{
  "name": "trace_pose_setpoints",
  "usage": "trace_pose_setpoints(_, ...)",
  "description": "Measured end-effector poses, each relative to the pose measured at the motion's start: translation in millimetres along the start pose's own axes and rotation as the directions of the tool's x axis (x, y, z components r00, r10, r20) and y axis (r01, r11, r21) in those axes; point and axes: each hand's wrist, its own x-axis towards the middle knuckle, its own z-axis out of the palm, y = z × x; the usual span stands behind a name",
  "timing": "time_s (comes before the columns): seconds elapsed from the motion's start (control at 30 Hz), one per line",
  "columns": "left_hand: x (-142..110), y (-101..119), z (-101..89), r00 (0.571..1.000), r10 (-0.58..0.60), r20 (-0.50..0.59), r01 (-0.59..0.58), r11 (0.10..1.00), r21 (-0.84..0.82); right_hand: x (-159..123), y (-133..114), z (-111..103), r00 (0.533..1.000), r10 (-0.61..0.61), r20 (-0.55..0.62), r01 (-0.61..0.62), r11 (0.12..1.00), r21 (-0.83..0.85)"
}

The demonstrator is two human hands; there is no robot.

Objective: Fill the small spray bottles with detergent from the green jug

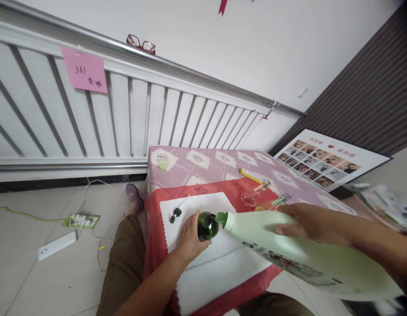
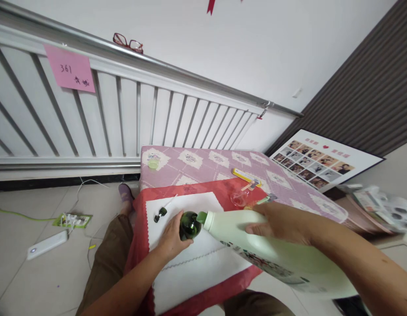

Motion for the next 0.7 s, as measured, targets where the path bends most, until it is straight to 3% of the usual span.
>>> trace_pose_setpoints(0.7,1.3,1.4,-1.4,1.000,-0.005,0.010,0.005,1.000,-0.024,-1.3,-1.0,0.1,1.000,0.005,-0.001,-0.005,0.999,0.039)
